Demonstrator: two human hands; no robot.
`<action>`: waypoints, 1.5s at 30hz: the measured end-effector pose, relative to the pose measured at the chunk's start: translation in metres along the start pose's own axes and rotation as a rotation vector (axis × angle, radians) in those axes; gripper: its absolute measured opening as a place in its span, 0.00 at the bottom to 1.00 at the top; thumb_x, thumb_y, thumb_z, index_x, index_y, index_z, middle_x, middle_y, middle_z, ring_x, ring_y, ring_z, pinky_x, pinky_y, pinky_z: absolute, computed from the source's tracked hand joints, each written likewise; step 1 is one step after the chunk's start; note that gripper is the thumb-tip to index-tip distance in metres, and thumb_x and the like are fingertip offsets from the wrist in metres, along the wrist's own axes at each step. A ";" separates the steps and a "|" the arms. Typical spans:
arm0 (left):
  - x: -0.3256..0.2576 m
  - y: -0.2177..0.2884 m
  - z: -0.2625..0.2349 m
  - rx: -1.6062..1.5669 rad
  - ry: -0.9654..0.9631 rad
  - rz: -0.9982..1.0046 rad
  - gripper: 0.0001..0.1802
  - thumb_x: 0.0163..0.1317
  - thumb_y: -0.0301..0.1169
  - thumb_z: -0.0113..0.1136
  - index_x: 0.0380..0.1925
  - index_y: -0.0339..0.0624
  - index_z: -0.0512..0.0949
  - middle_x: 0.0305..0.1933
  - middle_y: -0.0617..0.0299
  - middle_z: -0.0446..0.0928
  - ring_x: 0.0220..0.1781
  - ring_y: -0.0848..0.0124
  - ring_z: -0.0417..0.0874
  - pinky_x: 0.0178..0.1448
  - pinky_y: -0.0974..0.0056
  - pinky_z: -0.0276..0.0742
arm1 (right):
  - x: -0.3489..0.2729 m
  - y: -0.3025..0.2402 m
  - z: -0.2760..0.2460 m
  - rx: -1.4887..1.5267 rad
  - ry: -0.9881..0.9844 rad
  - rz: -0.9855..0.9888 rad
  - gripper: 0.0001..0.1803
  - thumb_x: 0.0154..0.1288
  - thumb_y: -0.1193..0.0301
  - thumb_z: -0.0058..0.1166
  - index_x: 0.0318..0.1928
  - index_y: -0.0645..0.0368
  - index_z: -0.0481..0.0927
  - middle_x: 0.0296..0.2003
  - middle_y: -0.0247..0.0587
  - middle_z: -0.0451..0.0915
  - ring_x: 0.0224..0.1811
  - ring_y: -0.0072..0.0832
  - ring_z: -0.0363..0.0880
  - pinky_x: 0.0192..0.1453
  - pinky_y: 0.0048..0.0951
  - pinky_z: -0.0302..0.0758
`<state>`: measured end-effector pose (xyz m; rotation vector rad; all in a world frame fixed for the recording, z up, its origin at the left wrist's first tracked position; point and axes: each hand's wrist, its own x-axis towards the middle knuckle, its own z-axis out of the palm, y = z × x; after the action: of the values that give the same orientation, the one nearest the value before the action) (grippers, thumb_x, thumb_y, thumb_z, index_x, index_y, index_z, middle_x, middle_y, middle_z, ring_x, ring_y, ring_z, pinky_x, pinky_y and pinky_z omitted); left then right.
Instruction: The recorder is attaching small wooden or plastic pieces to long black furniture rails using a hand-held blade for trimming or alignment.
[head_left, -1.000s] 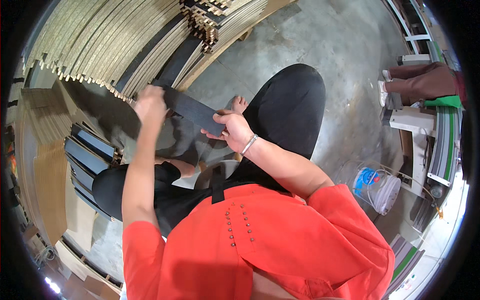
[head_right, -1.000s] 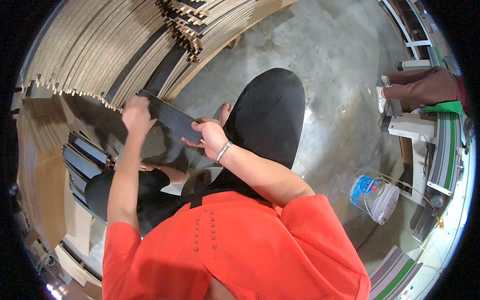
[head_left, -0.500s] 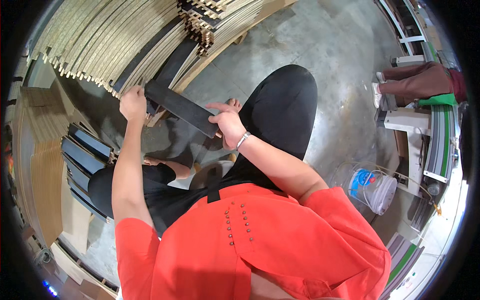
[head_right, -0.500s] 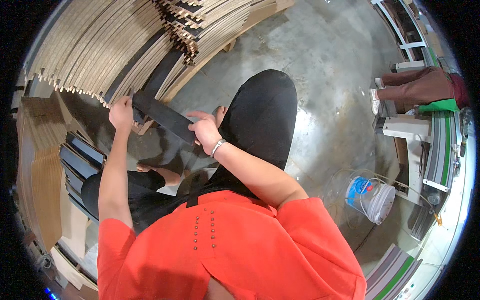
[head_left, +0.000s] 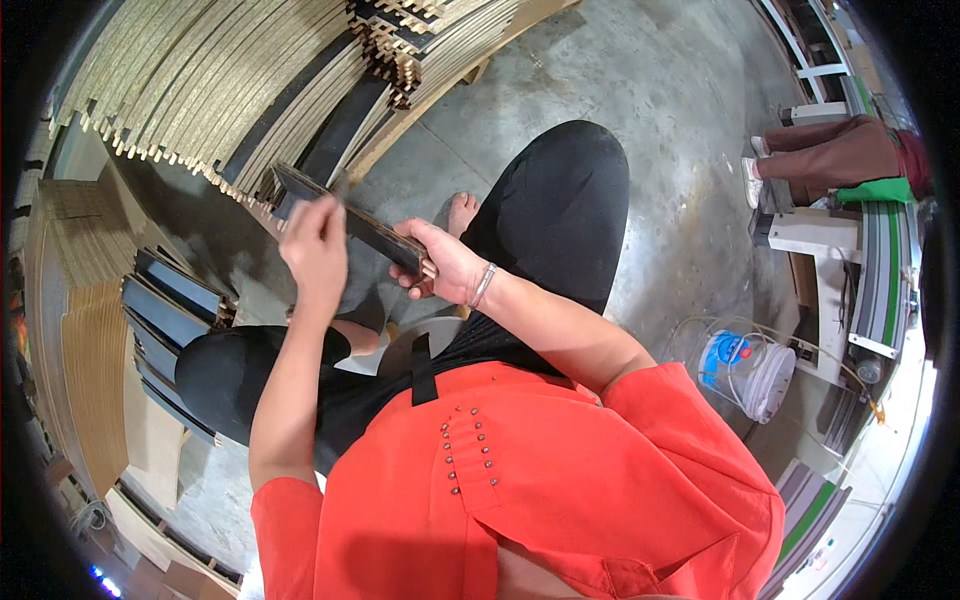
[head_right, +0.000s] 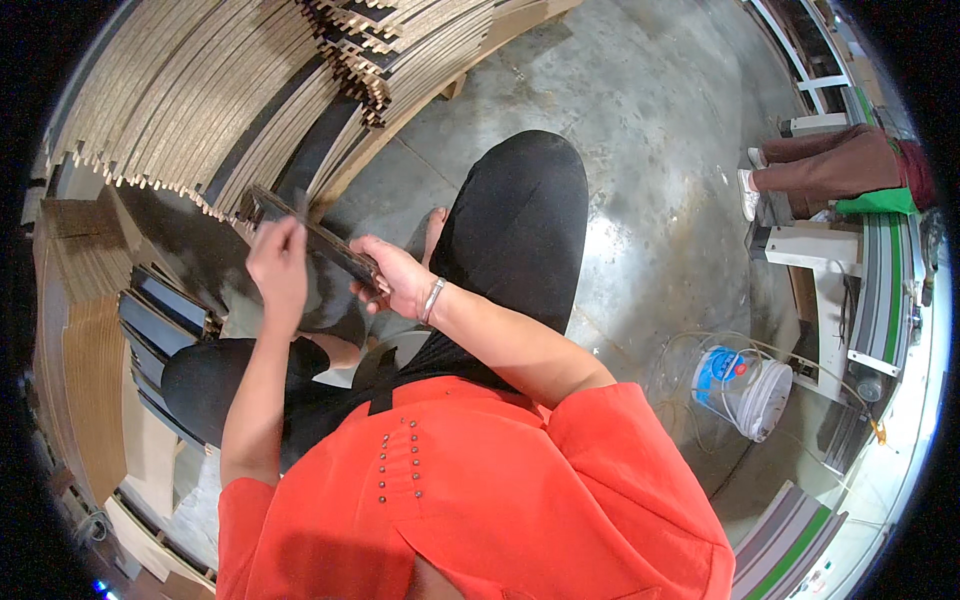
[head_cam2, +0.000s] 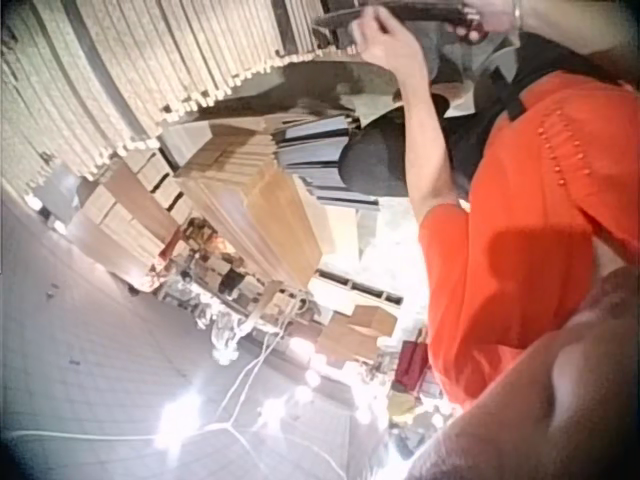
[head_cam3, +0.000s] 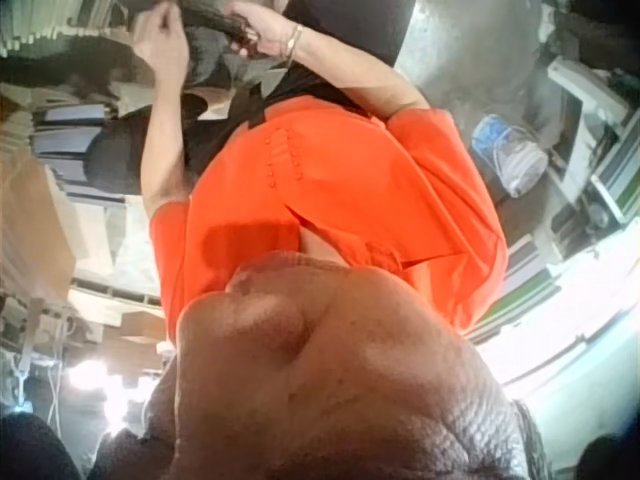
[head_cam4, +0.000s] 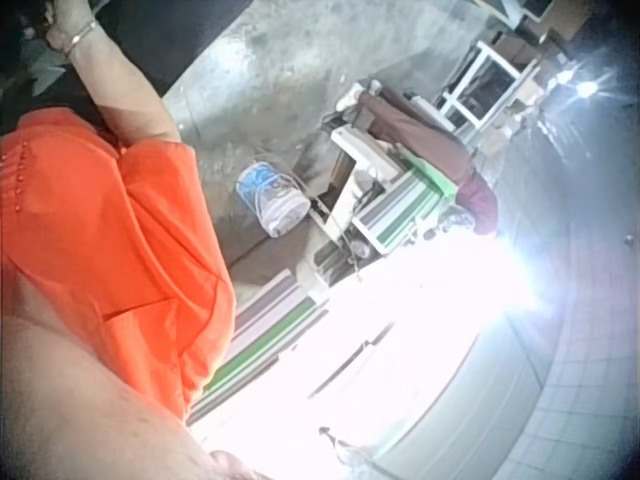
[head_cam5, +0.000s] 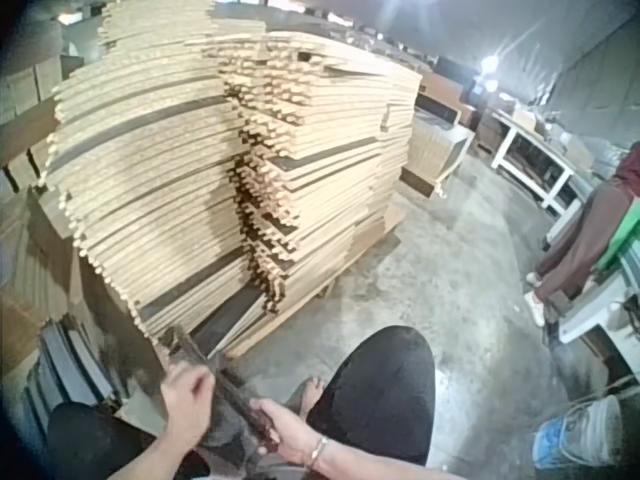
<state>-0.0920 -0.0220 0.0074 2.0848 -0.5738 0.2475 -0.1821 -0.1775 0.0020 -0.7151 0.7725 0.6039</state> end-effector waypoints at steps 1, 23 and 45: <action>-0.011 0.004 0.000 0.065 -0.102 0.026 0.05 0.55 0.22 0.62 0.33 0.37 0.79 0.27 0.54 0.73 0.28 0.59 0.76 0.32 0.61 0.72 | 0.003 0.002 -0.003 -0.007 -0.002 -0.033 0.18 0.67 0.49 0.43 0.38 0.48 0.75 0.21 0.34 0.72 0.18 0.25 0.69 0.23 0.32 0.72; 0.012 -0.038 0.018 0.383 -0.216 0.316 0.02 0.53 0.27 0.55 0.25 0.45 0.77 0.28 0.57 0.73 0.35 0.57 0.78 0.37 0.55 0.74 | 0.004 0.000 -0.007 0.140 0.068 -0.069 0.24 0.73 0.57 0.29 0.43 0.63 0.74 0.30 0.54 0.80 0.23 0.35 0.76 0.26 0.33 0.71; -0.027 0.025 0.017 0.090 -0.377 0.347 0.03 0.52 0.25 0.59 0.28 0.42 0.79 0.26 0.56 0.72 0.29 0.56 0.76 0.32 0.55 0.72 | 0.009 -0.001 -0.011 0.122 0.155 -0.103 0.19 0.69 0.56 0.37 0.37 0.56 0.75 0.26 0.42 0.80 0.23 0.31 0.75 0.23 0.30 0.67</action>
<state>-0.1287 -0.0395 0.0062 2.1229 -1.1735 0.0760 -0.1809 -0.1848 -0.0099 -0.6898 0.9019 0.4072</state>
